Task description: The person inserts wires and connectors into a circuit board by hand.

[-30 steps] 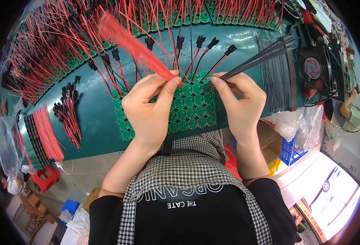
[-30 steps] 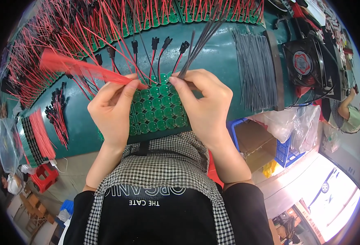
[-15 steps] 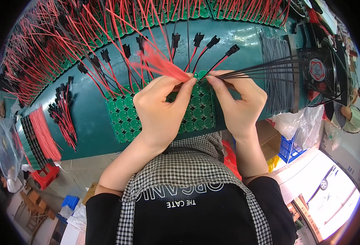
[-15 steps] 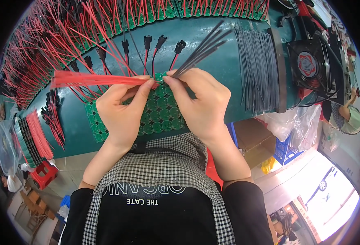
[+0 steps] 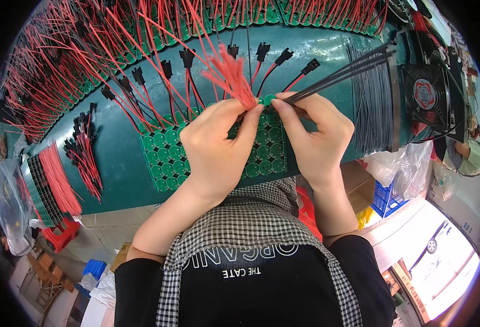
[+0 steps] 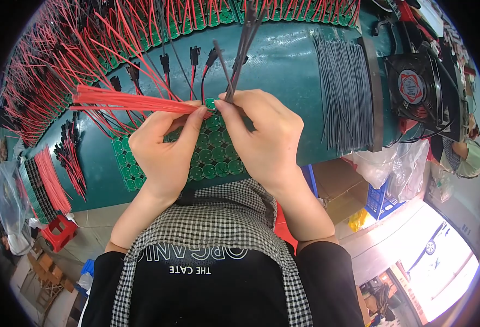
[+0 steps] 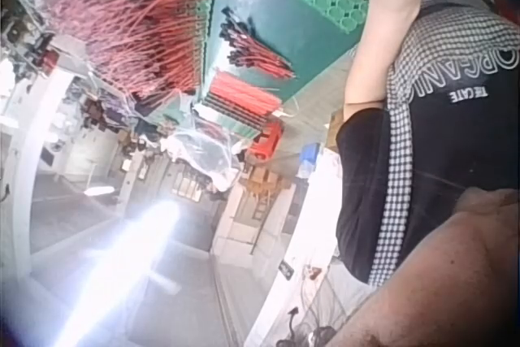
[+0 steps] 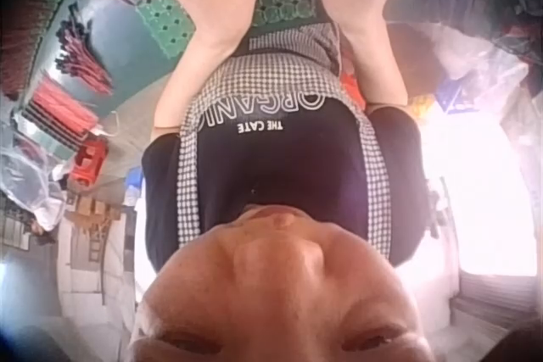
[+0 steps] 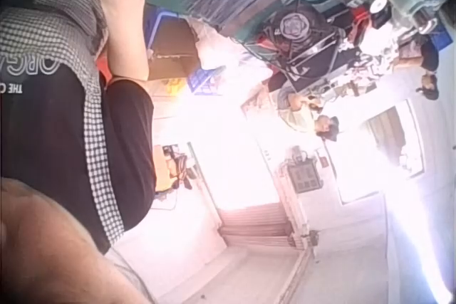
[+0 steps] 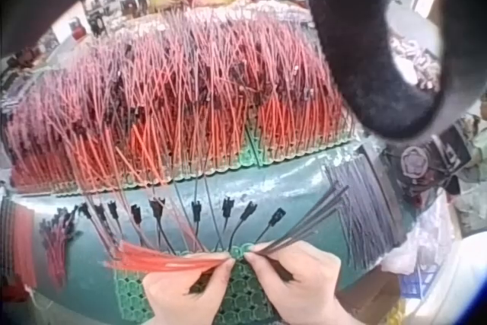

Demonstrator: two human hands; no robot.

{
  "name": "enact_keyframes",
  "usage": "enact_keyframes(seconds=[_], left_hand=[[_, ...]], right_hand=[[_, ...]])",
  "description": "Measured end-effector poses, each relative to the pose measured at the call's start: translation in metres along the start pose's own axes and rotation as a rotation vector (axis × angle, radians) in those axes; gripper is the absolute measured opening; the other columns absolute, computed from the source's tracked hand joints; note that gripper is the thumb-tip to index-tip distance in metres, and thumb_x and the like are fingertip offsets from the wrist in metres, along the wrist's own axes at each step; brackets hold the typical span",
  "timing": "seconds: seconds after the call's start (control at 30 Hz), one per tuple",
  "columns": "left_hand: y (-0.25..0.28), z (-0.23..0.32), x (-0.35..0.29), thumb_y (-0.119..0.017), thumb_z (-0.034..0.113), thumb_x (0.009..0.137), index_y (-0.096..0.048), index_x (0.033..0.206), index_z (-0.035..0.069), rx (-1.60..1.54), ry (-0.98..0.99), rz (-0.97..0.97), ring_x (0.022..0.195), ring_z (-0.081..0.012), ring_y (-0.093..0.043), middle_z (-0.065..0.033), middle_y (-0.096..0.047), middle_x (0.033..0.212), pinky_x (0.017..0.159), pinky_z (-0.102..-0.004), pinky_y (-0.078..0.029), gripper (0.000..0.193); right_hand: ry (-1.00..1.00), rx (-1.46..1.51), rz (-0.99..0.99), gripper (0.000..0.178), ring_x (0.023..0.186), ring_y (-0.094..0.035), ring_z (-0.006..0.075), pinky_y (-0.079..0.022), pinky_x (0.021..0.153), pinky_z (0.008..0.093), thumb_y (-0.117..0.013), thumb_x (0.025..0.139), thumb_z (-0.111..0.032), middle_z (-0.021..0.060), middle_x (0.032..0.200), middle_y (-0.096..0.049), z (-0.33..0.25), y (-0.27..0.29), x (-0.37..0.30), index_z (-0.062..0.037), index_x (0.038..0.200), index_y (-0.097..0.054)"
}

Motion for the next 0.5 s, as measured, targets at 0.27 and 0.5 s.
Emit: enact_keyframes(seconds=[0.27, 0.5], left_hand=[[0.0009, -0.0006, -0.0004, -0.073, 0.001, 0.074, -0.066, 0.080, -0.001, 0.023, 0.006, -0.007, 0.060, -0.0227, -0.064, -0.0114, -0.066, 0.073, 0.054, -0.0292, -0.048, 0.009], [-0.0005, 0.0045, 0.0007, -0.072, 0.002, 0.075, -0.066, 0.081, -0.001, 0.075, -0.051, 0.001, 0.063, -0.0239, -0.065, -0.0118, -0.067, 0.075, 0.055, -0.0303, -0.050, 0.009]], right_hand=[[0.001, -0.019, -0.003, 0.009, 0.067, -0.066, 0.0228, -0.050, 0.059, 0.0286, -0.072, 0.075, -0.003, 0.0104, 0.077, -0.067, 0.0005, -0.0004, -0.0010, -0.0002, 0.080, -0.066], [-0.002, -0.003, -0.008, 0.008, 0.068, -0.066, 0.0233, -0.051, 0.059, 0.0289, -0.072, 0.075, -0.003, 0.0103, 0.077, -0.067, 0.0019, -0.0012, -0.0012, -0.0003, 0.080, -0.066]])
Point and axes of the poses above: each hand's wrist, its own x-axis towards the middle knuckle, its own y-axis out of the back of the hand, z = x × y, the point moved 7 cm from there along x, towards the middle knuckle
